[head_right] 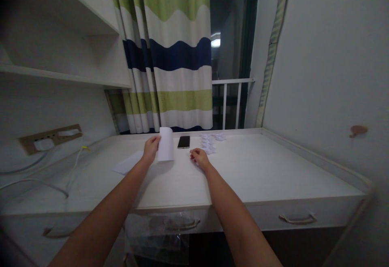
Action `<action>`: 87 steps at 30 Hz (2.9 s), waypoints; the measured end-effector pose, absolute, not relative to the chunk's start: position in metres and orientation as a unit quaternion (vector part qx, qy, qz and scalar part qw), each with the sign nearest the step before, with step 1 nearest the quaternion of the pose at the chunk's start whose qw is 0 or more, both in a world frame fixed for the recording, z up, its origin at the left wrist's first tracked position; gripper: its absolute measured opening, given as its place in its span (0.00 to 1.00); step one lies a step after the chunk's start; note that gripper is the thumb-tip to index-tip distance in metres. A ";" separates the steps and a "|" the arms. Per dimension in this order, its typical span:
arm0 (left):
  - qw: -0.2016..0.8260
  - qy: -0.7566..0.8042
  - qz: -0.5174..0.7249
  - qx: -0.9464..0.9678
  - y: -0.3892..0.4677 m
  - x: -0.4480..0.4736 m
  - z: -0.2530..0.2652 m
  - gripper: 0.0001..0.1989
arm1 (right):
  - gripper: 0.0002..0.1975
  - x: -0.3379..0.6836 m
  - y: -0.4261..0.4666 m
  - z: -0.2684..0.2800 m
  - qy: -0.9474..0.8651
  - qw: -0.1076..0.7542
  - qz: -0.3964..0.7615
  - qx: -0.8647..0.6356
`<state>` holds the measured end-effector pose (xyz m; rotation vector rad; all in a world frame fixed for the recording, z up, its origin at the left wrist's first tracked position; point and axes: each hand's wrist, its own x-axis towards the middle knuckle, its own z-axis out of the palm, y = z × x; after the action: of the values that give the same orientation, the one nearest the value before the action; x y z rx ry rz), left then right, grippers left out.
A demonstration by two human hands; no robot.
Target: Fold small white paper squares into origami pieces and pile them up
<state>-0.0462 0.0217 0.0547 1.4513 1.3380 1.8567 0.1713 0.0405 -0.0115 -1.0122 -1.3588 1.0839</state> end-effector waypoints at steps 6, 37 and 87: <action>0.326 0.428 0.669 0.513 0.030 0.006 0.025 0.11 | 0.19 0.177 0.034 0.004 -0.480 0.546 0.570 -0.384; 0.453 0.448 0.605 0.477 0.021 0.005 0.001 0.18 | 0.10 0.180 0.033 -0.002 -0.507 0.573 0.479 -0.430; 0.525 0.371 0.630 0.435 0.020 0.007 -0.001 0.14 | 0.09 0.177 0.022 0.005 -0.545 0.569 0.491 -0.372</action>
<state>0.0066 0.0204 -0.0010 1.0412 0.8868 1.5073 0.1772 0.0216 0.0053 -0.8732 -1.2796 1.1530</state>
